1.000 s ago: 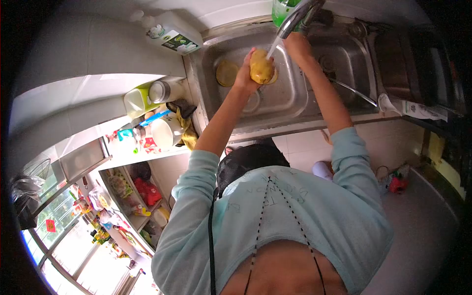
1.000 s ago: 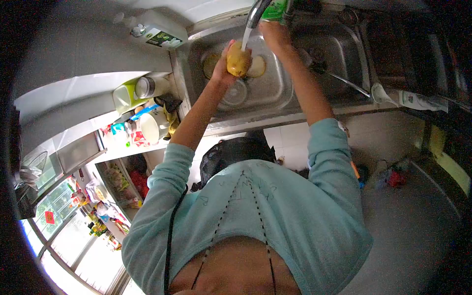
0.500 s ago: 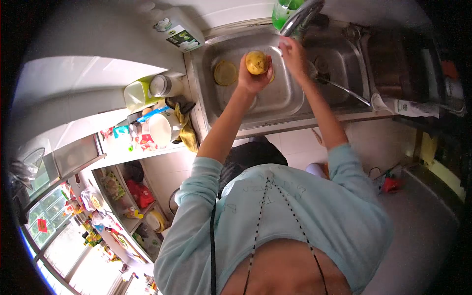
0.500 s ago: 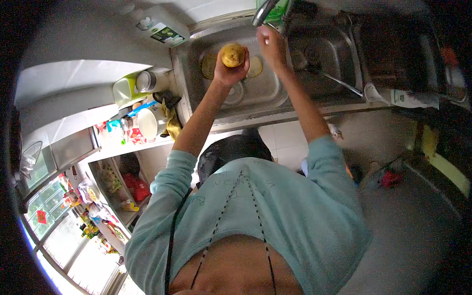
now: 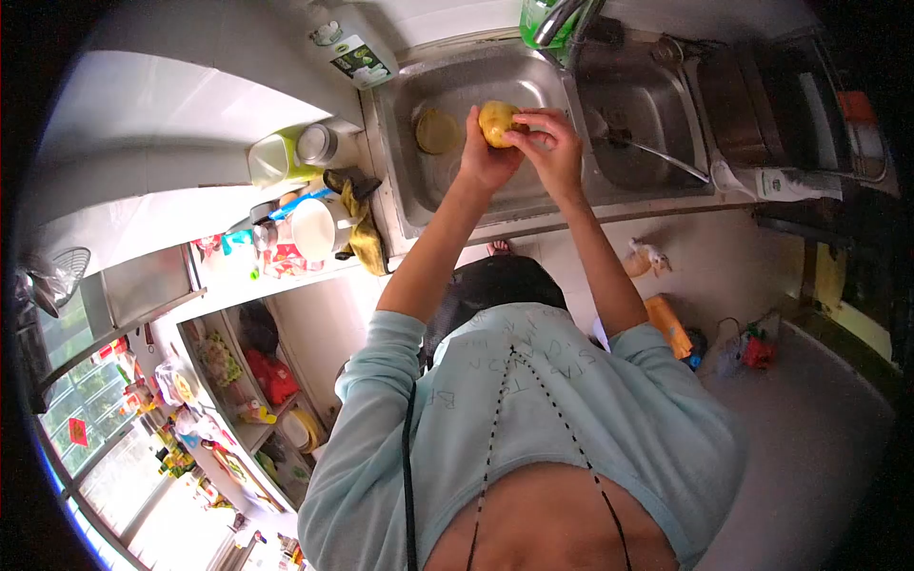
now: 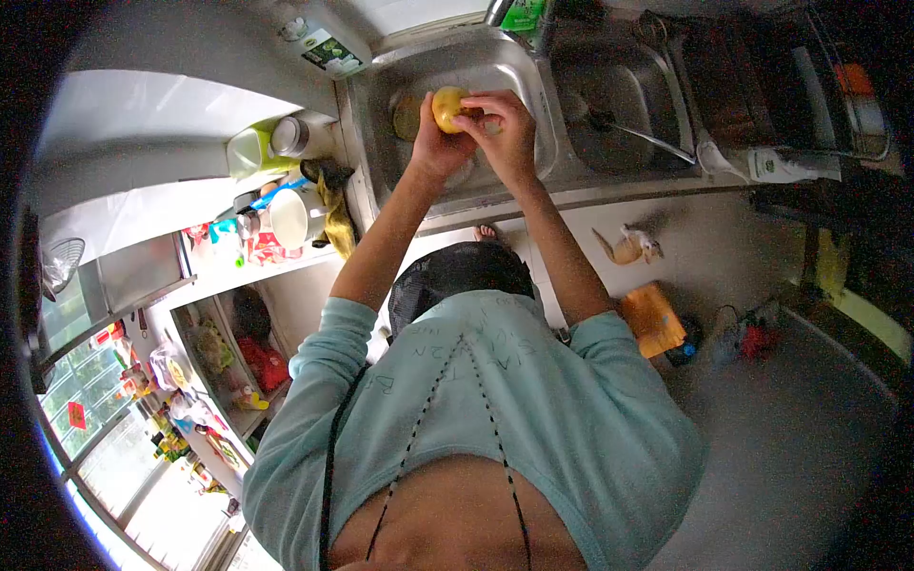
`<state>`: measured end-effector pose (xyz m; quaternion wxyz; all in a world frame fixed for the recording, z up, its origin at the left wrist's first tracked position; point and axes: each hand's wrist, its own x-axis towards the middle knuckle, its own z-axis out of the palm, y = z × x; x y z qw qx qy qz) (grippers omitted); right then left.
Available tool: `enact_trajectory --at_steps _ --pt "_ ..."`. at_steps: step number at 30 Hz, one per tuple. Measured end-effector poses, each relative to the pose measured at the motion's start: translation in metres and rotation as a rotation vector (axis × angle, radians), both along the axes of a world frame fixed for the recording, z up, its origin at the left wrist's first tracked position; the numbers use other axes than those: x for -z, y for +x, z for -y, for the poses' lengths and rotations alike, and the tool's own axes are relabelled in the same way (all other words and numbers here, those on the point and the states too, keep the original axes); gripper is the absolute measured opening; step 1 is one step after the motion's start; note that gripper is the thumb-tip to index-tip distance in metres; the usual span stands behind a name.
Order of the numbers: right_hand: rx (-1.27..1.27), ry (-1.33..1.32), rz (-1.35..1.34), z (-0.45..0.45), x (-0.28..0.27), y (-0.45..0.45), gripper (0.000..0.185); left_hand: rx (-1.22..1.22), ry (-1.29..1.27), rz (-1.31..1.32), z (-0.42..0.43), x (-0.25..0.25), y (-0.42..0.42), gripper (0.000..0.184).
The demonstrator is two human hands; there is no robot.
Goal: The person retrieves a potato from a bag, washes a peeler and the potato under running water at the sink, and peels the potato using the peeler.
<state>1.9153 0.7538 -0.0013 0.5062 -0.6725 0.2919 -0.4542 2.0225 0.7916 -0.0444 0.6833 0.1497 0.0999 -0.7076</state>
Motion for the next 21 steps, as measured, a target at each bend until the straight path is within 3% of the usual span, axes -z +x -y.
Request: enact_trajectory --at_steps 5,10,13,21 --pt "-0.058 0.133 0.079 -0.014 -0.009 -0.013 0.015 -0.008 0.099 0.124 -0.014 -0.026 -0.009 0.049" --pt "-0.024 0.142 0.11 -0.022 -0.012 -0.018 0.013 -0.054 0.033 0.119 -0.022 -0.027 -0.013 0.05" --pt "-0.063 0.209 0.229 -0.021 -0.002 -0.022 0.014 -0.06 0.023 0.102 -0.025 -0.029 -0.014 0.047" --pt "-0.086 0.428 0.242 -0.033 -0.018 -0.028 0.022 -0.155 0.059 0.257 -0.035 -0.041 -0.019 0.051"
